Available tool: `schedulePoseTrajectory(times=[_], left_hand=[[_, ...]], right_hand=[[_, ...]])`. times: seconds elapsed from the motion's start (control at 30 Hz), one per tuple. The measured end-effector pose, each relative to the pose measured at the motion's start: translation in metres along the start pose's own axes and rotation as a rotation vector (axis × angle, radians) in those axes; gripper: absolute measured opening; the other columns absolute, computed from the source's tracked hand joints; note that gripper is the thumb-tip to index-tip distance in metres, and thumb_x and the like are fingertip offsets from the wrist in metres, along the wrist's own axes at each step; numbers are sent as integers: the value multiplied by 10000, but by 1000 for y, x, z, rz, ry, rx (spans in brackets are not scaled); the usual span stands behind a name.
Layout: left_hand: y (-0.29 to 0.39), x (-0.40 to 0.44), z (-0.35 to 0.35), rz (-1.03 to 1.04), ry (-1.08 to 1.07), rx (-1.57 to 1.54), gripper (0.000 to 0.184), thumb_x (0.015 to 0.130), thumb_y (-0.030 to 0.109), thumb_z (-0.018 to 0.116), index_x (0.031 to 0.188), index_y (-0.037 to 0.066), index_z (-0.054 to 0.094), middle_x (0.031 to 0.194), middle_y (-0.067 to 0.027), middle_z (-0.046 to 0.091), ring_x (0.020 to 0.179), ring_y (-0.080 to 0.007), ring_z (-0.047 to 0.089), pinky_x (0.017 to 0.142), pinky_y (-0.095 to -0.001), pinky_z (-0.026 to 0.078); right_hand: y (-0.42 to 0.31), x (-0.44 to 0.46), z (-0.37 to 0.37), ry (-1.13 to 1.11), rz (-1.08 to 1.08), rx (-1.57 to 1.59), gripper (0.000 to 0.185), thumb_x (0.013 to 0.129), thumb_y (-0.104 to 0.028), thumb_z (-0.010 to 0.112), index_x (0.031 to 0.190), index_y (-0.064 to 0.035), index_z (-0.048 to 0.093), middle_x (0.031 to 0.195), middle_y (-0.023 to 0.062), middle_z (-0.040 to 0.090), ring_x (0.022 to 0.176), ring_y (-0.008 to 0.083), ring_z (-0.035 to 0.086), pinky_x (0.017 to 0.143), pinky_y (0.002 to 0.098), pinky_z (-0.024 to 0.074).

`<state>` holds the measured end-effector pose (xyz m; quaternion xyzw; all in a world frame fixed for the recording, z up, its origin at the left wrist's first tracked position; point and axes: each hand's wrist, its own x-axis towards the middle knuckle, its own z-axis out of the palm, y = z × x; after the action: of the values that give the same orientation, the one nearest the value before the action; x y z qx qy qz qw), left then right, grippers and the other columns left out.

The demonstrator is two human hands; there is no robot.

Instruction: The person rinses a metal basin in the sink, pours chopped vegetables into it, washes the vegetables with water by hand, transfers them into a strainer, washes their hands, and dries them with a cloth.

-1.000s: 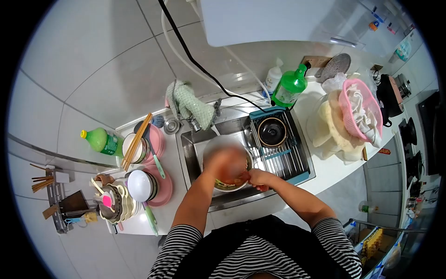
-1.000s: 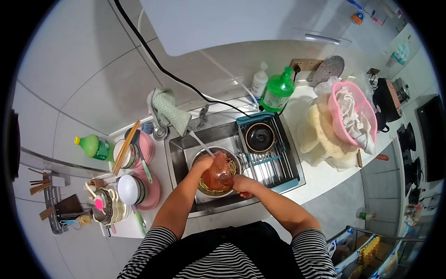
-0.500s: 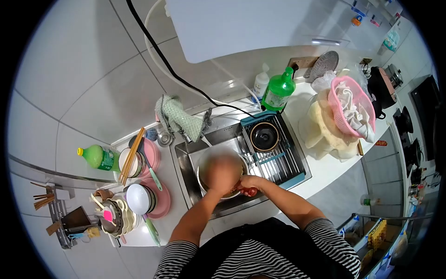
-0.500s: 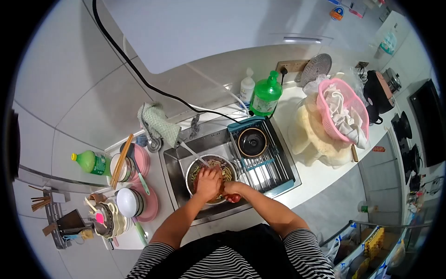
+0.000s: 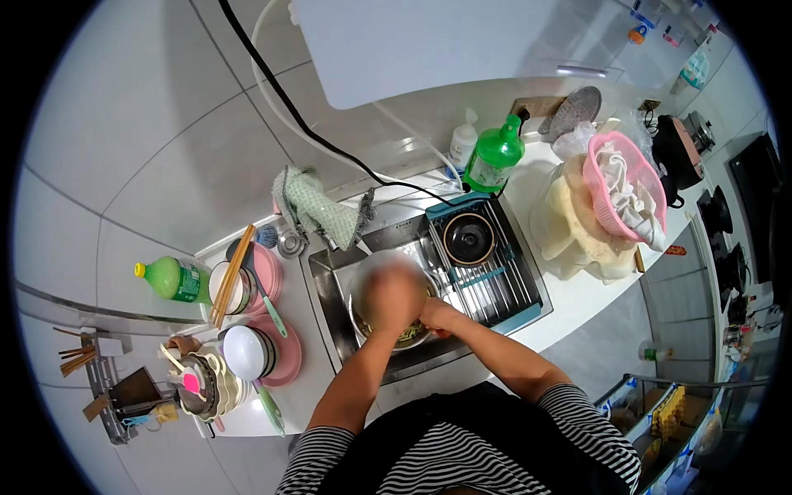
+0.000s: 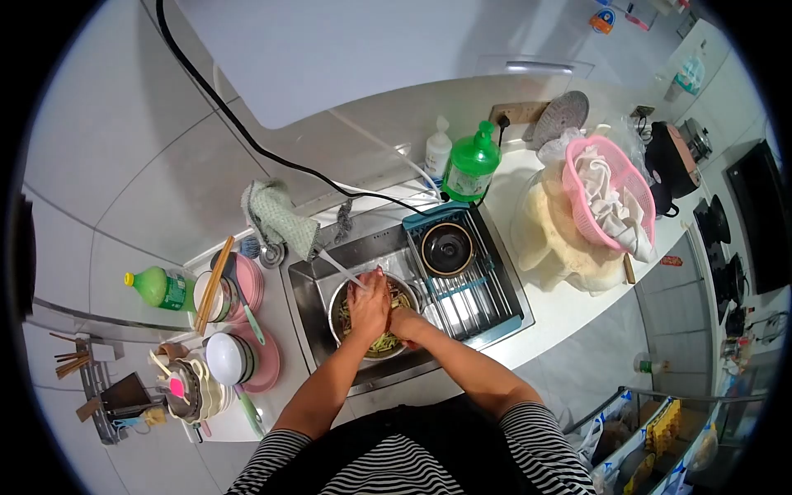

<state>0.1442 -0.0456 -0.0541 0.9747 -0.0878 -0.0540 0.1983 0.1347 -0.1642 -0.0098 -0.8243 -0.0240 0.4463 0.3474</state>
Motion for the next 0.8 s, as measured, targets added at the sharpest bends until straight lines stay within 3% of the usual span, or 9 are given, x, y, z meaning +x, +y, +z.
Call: schedulePoseTrajectory(times=[0.13, 0.17, 0.23, 0.33, 0.43, 0.47, 0.57, 0.73, 0.8], left_hand=[[7, 9, -10, -30, 178, 96, 382, 810, 224, 495, 1171, 107, 542, 1228, -89, 505, 1177, -309, 419, 970, -492, 316], [5, 13, -8, -30, 178, 96, 382, 810, 224, 495, 1171, 107, 542, 1228, -89, 505, 1177, -309, 419, 970, -492, 316], [-5, 24, -4, -180, 93, 155, 367, 815, 291, 483, 1106, 93, 590, 1119, -122, 581, 1070, -339, 512, 896, -467, 401], [-58, 47, 9, -382, -200, -190, 441, 831, 402, 465, 1053, 49, 606, 1031, -151, 606, 984, -306, 555, 847, -407, 425], [-88, 48, 13, -456, -226, -592, 560, 846, 513, 448, 1001, 4, 623, 943, -179, 630, 898, -273, 598, 798, -347, 448], [-88, 45, 8, -490, -311, -749, 539, 859, 509, 441, 995, 23, 629, 929, -112, 625, 853, -188, 580, 767, -294, 442], [-92, 33, 12, -399, -102, -1121, 403, 891, 389, 417, 1024, 80, 639, 985, -80, 629, 930, -173, 559, 819, -287, 422], [-93, 28, 2, -186, -121, -1165, 322, 908, 286, 450, 1072, 63, 615, 1005, -41, 616, 947, -138, 548, 844, -257, 408], [-92, 21, -4, -184, -194, -1484, 305, 900, 263, 503, 1100, 49, 590, 1003, -40, 612, 929, -122, 552, 833, -248, 419]], right_hand=[[-12, 0, -3, 18, 111, 128, 203, 802, -63, 401, 730, 56, 549, 531, 134, 543, 385, 243, 517, 324, 362, 411], [-15, -1, -5, -4, 227, 187, 202, 801, -71, 401, 764, 63, 548, 538, 133, 546, 384, 242, 518, 331, 358, 417], [-6, -2, 2, -39, 164, 63, 199, 805, -80, 402, 807, 54, 550, 536, 137, 543, 391, 241, 525, 340, 355, 424], [6, -19, 10, -49, 103, -64, 205, 810, -82, 403, 895, 26, 556, 548, 147, 547, 409, 237, 540, 353, 351, 433], [4, -35, 0, -16, 130, 75, 200, 845, -110, 434, 986, -19, 543, 609, 121, 555, 415, 194, 524, 343, 335, 414], [11, -33, 1, -32, 109, 187, 194, 855, -121, 443, 994, -30, 543, 595, 95, 533, 403, 176, 500, 333, 326, 393], [30, -28, -4, -108, 44, 403, 182, 882, -142, 429, 982, -22, 521, 587, 56, 486, 391, 155, 467, 318, 317, 367], [5, -64, -18, -181, 62, 605, 125, 877, -106, 460, 983, -50, 497, 573, 15, 439, 392, 116, 417, 325, 252, 304], [36, -42, -8, -248, 28, 713, 108, 877, -104, 467, 965, -47, 492, 573, 17, 438, 399, 112, 411, 332, 249, 306]])
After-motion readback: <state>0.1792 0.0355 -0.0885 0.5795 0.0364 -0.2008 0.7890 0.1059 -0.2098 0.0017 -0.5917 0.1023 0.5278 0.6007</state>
